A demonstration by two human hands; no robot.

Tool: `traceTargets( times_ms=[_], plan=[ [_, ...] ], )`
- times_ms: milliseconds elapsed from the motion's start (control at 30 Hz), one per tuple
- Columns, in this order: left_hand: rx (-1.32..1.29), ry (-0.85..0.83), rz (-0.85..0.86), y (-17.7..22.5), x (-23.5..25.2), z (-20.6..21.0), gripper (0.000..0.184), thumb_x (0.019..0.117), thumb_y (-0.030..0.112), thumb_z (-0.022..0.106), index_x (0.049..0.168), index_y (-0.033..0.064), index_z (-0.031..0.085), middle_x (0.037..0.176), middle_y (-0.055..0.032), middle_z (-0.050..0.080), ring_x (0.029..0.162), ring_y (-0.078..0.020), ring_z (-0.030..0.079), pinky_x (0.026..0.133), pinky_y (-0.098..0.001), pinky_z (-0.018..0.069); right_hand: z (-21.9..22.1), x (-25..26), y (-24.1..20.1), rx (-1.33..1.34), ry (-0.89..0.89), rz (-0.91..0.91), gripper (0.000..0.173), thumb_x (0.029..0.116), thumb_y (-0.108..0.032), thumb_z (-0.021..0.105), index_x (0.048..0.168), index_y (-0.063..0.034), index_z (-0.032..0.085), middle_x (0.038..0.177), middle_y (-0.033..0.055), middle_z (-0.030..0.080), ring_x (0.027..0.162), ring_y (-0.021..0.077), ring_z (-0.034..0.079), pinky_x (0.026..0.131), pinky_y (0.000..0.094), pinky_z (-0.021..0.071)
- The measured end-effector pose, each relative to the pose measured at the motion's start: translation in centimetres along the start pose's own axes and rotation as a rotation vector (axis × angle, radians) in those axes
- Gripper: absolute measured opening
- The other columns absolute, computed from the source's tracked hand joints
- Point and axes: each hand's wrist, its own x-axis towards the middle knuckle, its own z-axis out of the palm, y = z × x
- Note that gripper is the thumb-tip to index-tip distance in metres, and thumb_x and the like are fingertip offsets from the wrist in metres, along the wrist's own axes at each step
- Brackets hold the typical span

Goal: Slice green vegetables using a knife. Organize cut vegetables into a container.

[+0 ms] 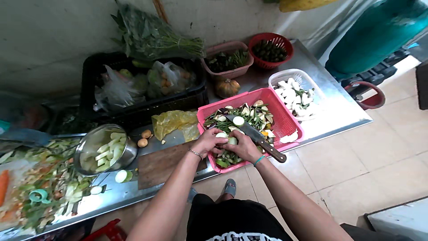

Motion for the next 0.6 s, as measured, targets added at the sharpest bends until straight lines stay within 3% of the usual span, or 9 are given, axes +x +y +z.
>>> traceTargets(
  times_ms=[167, 333, 433, 533, 600],
  plan=[
    [0.019, 0.018, 0.025, -0.4, 0.2, 0.2, 0.047, 0.0905, 0.004, 0.075, 0.131, 0.0039, 0.052, 0.099, -0.0166, 0.066, 0.072, -0.0203, 0.065, 0.061, -0.032, 0.055, -0.5, 0.0, 0.2, 0.018, -0.053, -0.06, 0.017, 0.0932, -0.022, 0.072, 0.104, -0.0089, 0.072, 0.091, 0.0119, 0.071, 0.085, 0.0272, 0.069, 0.078, 0.0542, 0.0549],
    [0.051, 0.091, 0.045, -0.8, 0.7, 0.3, 0.047, 0.0904, 0.002, 0.073, 0.132, 0.005, 0.051, 0.089, -0.0164, 0.066, 0.063, -0.0203, 0.064, 0.057, -0.0318, 0.0556, -0.9, 0.0, 0.3, -0.066, -0.017, -0.098, 0.016, 0.0967, -0.021, 0.062, 0.097, -0.0121, 0.075, 0.084, 0.0082, 0.071, 0.08, 0.0248, 0.068, 0.073, 0.0531, 0.0535],
    [0.175, 0.145, 0.093, -0.5, 0.9, 0.0, 0.046, 0.0925, 0.012, 0.076, 0.133, 0.0069, 0.055, 0.106, -0.0185, 0.069, 0.081, -0.0261, 0.071, 0.072, -0.0418, 0.0608, -1.9, 0.1, -0.2, -0.188, 0.08, -0.136, 0.023, 0.098, -0.031, 0.066, 0.105, -0.012, 0.076, 0.094, 0.0098, 0.074, 0.09, 0.0283, 0.072, 0.082, 0.0576, 0.0566],
    [0.377, 0.19, 0.24, 0.8, 0.6, -0.5, 0.04, 0.0975, 0.029, 0.071, 0.132, 0.0087, 0.064, 0.128, -0.0153, 0.066, 0.116, -0.0293, 0.064, 0.1, -0.0535, 0.0511, -4.1, 0.2, -1.0, -0.151, 0.185, -0.236, 0.033, 0.0993, -0.033, 0.067, 0.118, -0.0066, 0.073, 0.114, 0.013, 0.072, 0.108, 0.0285, 0.069, 0.096, 0.0544, 0.055],
    [0.448, 0.214, 0.299, 1.7, 0.0, -1.0, 0.039, 0.0985, 0.031, 0.07, 0.131, 0.0102, 0.065, 0.13, -0.0144, 0.065, 0.118, -0.0294, 0.063, 0.102, -0.054, 0.0494, -5.6, 0.2, -1.8, -0.116, 0.228, -0.251, 0.028, 0.1003, -0.027, 0.066, 0.117, -0.0049, 0.072, 0.113, 0.0137, 0.072, 0.103, 0.0265, 0.071, 0.093, 0.0503, 0.0577]
  ],
)
